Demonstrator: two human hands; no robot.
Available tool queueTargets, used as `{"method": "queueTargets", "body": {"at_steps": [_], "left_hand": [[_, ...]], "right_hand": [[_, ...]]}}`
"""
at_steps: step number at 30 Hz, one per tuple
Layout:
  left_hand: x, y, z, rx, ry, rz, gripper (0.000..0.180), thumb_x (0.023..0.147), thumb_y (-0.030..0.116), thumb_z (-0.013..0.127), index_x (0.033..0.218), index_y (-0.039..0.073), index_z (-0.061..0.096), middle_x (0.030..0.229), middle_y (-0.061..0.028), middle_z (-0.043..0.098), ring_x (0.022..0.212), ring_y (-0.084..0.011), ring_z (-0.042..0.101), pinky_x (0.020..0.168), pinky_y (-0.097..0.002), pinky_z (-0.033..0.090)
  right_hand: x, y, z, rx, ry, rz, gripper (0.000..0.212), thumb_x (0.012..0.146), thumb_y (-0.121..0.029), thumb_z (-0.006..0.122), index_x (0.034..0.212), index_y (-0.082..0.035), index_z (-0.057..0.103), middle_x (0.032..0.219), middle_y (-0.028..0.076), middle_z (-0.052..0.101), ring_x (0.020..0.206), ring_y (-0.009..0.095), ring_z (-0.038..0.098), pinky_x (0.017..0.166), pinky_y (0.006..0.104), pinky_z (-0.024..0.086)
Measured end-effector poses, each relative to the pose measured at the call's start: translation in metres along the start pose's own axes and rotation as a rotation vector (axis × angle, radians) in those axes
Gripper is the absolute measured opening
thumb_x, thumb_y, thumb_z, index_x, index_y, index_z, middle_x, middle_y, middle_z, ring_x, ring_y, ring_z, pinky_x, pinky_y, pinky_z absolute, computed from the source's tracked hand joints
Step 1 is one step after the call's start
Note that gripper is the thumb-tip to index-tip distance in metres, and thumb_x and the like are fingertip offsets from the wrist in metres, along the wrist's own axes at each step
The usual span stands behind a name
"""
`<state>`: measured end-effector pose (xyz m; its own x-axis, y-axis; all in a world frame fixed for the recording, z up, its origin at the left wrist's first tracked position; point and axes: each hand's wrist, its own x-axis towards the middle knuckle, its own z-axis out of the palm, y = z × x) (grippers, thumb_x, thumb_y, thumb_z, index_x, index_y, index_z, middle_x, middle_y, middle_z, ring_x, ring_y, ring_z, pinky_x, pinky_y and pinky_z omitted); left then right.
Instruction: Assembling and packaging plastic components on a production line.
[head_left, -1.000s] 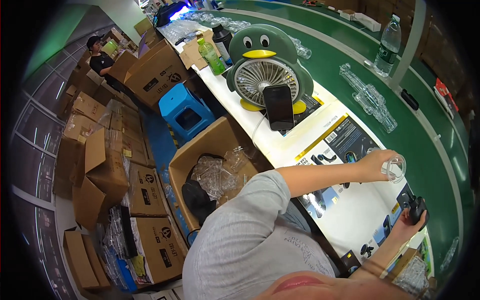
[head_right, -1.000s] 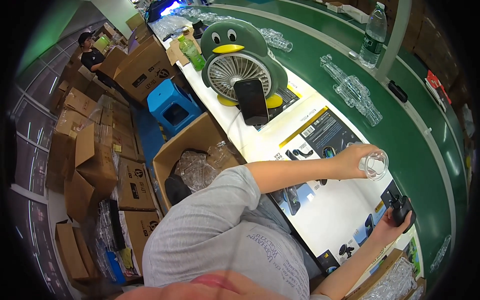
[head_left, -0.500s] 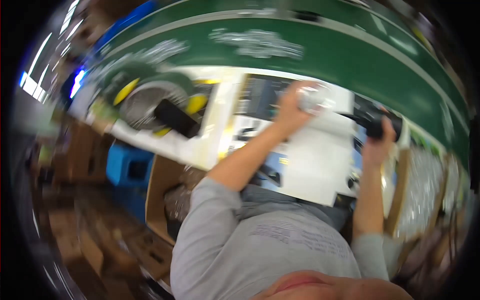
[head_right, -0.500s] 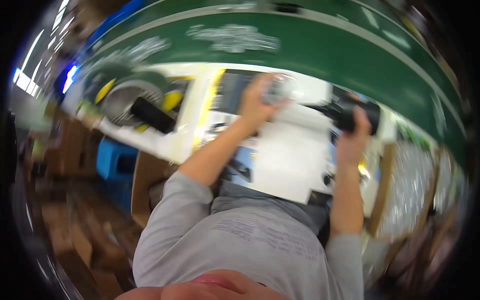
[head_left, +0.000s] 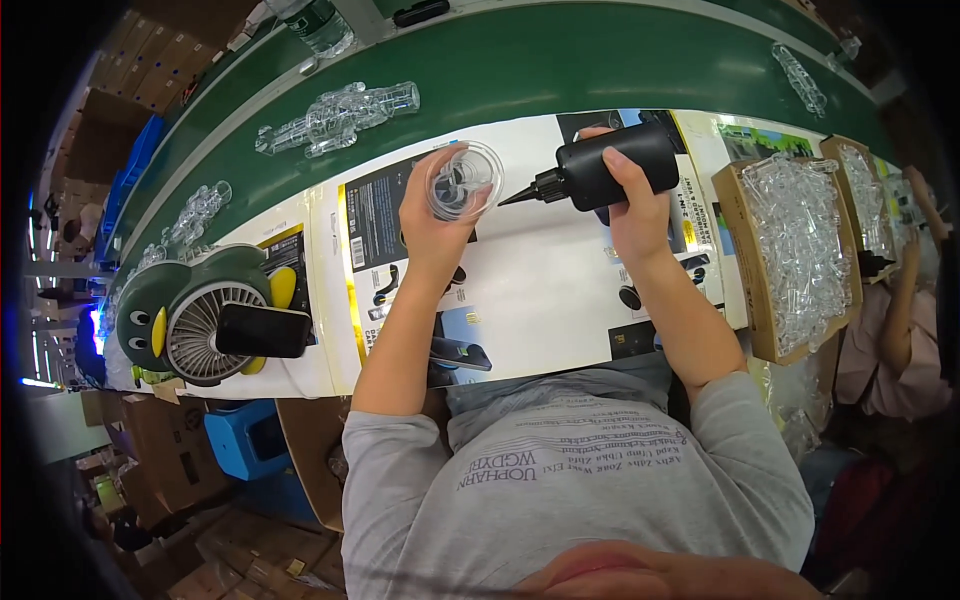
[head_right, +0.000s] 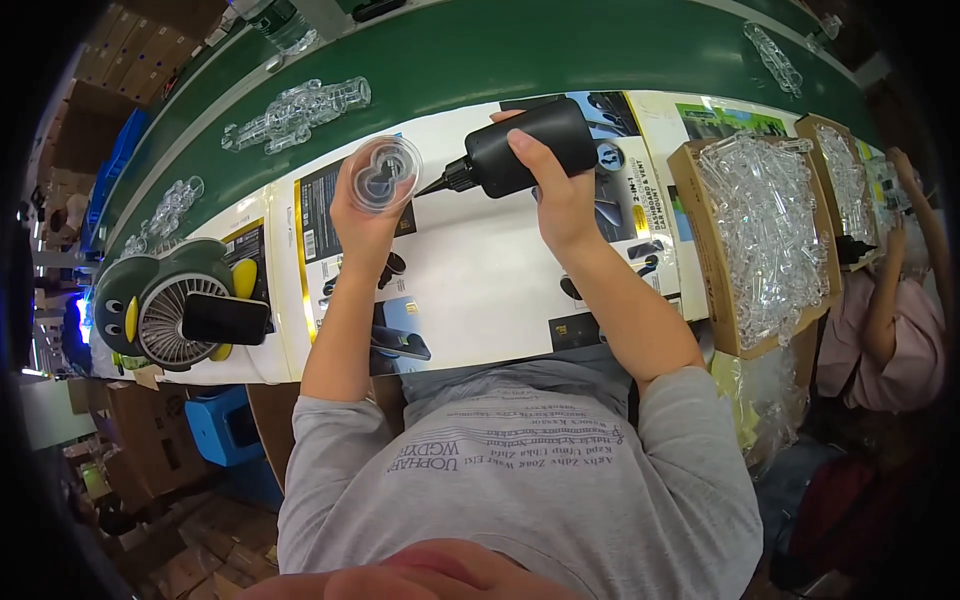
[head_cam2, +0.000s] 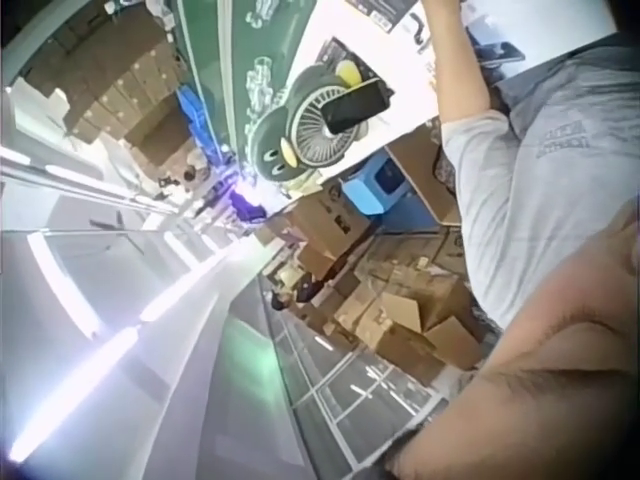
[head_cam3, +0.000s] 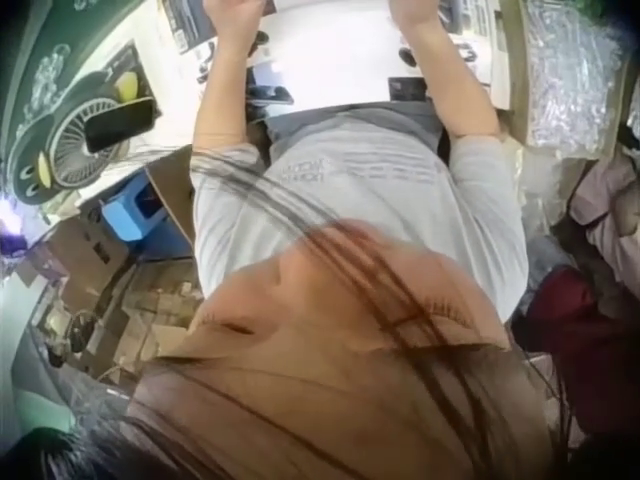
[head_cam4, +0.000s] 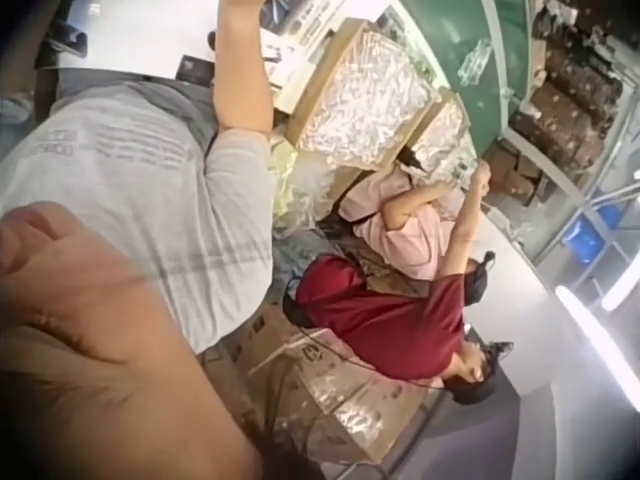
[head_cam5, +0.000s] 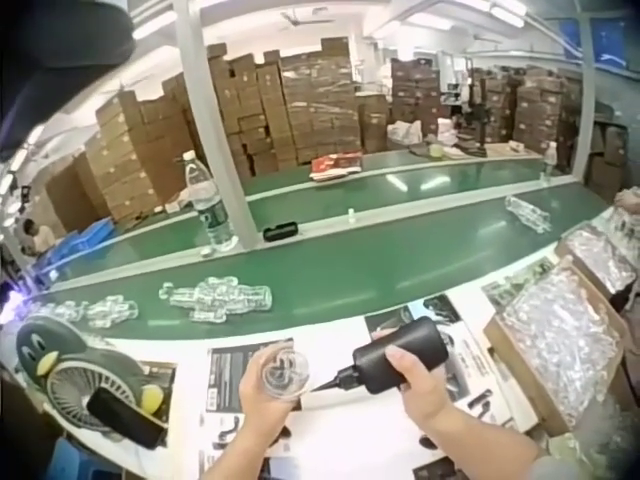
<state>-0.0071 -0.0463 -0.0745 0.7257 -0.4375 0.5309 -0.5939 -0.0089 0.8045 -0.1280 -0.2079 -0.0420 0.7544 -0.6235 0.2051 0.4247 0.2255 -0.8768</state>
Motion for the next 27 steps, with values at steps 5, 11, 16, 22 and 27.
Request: {"method": "queueTargets", "body": {"at_steps": [5,11,16,22,27], "left_hand": [[0.0008,0.0003,-0.0008,0.031,-0.002,0.033,0.045,0.067,0.005,0.073,0.108,0.002,0.056,0.106,-0.0098,0.057,0.098,-0.0199,0.056,0.086,-0.0293,0.044],[-0.0002,-0.0003,-0.0025,-0.001,0.002,0.028,0.045,0.066,0.006,0.073,0.108,0.003,0.056,0.106,-0.01,0.057,0.099,-0.0207,0.056,0.087,-0.0299,0.044],[-0.0003,0.0006,-0.0016,0.017,-0.003,0.039,0.046,0.066,0.005,0.073,0.108,0.002,0.056,0.106,-0.0105,0.058,0.1,-0.022,0.055,0.088,-0.0307,0.044],[0.0,0.0009,-0.0021,0.048,-0.006,0.061,0.046,0.065,0.005,0.073,0.107,0.002,0.056,0.107,-0.0108,0.058,0.101,-0.0229,0.054,0.089,-0.0315,0.043],[0.0008,0.0037,-0.0026,0.04,-0.011,0.072,0.046,0.065,0.004,0.073,0.107,0.002,0.056,0.107,-0.011,0.057,0.101,-0.0231,0.054,0.088,-0.0318,0.043]], "right_hand": [[0.0012,-0.0026,0.0031,0.002,0.044,0.018,0.03,0.079,-0.017,0.057,0.103,0.0,0.052,0.1,0.012,0.06,0.082,0.014,0.058,0.07,0.0242,0.05],[0.0024,-0.0009,0.0053,0.005,0.044,0.027,0.029,0.078,-0.017,0.057,0.102,0.0,0.052,0.1,0.012,0.06,0.081,0.013,0.058,0.069,0.0242,0.05],[0.0023,0.0002,0.0028,0.04,0.029,0.034,0.028,0.078,-0.016,0.059,0.101,-0.001,0.054,0.098,0.01,0.061,0.084,0.013,0.058,0.073,0.0245,0.048],[0.0024,-0.0007,0.0024,0.063,0.049,0.047,0.027,0.078,-0.016,0.061,0.101,-0.001,0.056,0.097,0.008,0.062,0.085,0.013,0.058,0.076,0.0247,0.047],[0.0043,0.0004,0.0,0.066,0.05,0.024,0.026,0.078,-0.016,0.061,0.1,-0.002,0.057,0.097,0.009,0.062,0.085,0.013,0.058,0.076,0.0251,0.047]]}}
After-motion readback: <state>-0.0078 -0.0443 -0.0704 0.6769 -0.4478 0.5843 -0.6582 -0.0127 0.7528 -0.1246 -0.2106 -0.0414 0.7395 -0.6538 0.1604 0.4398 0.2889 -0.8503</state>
